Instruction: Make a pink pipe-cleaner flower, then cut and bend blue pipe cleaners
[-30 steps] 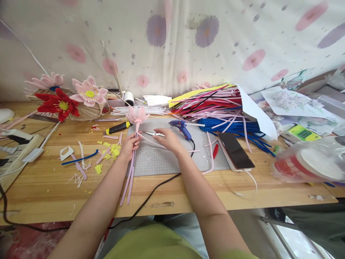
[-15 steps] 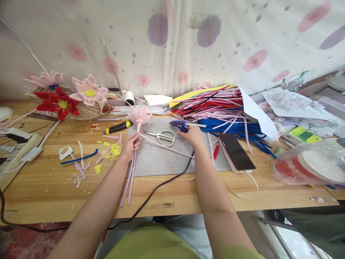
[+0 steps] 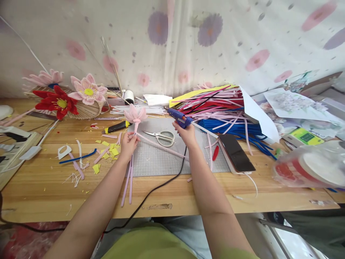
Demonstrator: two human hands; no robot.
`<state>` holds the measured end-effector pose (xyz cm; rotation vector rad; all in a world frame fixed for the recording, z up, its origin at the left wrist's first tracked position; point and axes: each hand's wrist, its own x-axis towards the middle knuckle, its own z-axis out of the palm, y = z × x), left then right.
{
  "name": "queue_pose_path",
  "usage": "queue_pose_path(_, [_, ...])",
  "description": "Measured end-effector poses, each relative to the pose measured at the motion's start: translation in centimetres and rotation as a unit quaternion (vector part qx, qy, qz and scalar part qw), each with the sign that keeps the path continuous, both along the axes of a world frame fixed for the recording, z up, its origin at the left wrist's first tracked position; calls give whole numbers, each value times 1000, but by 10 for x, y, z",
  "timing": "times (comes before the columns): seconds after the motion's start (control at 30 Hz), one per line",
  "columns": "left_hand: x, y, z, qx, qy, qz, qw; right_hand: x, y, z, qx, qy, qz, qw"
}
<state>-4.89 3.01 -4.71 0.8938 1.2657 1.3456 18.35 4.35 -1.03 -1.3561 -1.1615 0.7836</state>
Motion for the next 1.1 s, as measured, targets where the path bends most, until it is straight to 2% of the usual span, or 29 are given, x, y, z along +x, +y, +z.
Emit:
queue_pose_path(0.1, [0, 1, 5, -21, -12, 16, 1000, -24, -5, 11, -36, 7, 89, 995])
queue_pose_path(0.17, [-3, 2, 6, -25, -7, 22, 999, -39, -4, 12, -72, -46, 111, 990])
queue_pose_path(0.23, [-7, 3, 5, -5, 31, 35, 999, -49, 0, 10, -46, -117, 81, 989])
queue_pose_path(0.37, [-16, 0, 7, 72, 79, 40, 993, -45, 8, 3, 101, -187, -47, 976])
queue_pose_path(0.43, [-18, -2, 12, 100, 62, 36, 992, -32, 11, 2, 109, -169, -95, 975])
queue_pose_path(0.53, [-17, -3, 18, 128, 26, 41, 991, -8, 11, 7, 75, -134, -131, 979])
queue_pose_path(0.63, [-17, 0, 21, 117, -52, 41, 991, 12, 8, 17, 85, -218, -138, 962])
queue_pose_path(0.7, [-18, 2, 23, 85, -134, 19, 987, 18, 6, 21, 97, -273, -118, 950])
queue_pose_path(0.73, [-19, 2, 23, 66, -176, 1, 982, 18, 5, 21, 96, -269, -104, 953])
queue_pose_path(0.87, [-19, 1, 25, 11, -296, -76, 952, -9, 4, 7, 15, -89, -9, 996])
queue_pose_path(0.93, [-16, -1, 25, -7, -318, -99, 943, -32, 2, -3, -25, -25, 67, 997])
queue_pose_path(1.0, [-14, -2, 24, -14, -317, -109, 942, -53, -1, -11, -25, 2, 130, 991])
queue_pose_path(1.1, [-13, -3, 23, -12, -283, -108, 953, -73, -7, -14, -29, 7, 172, 985])
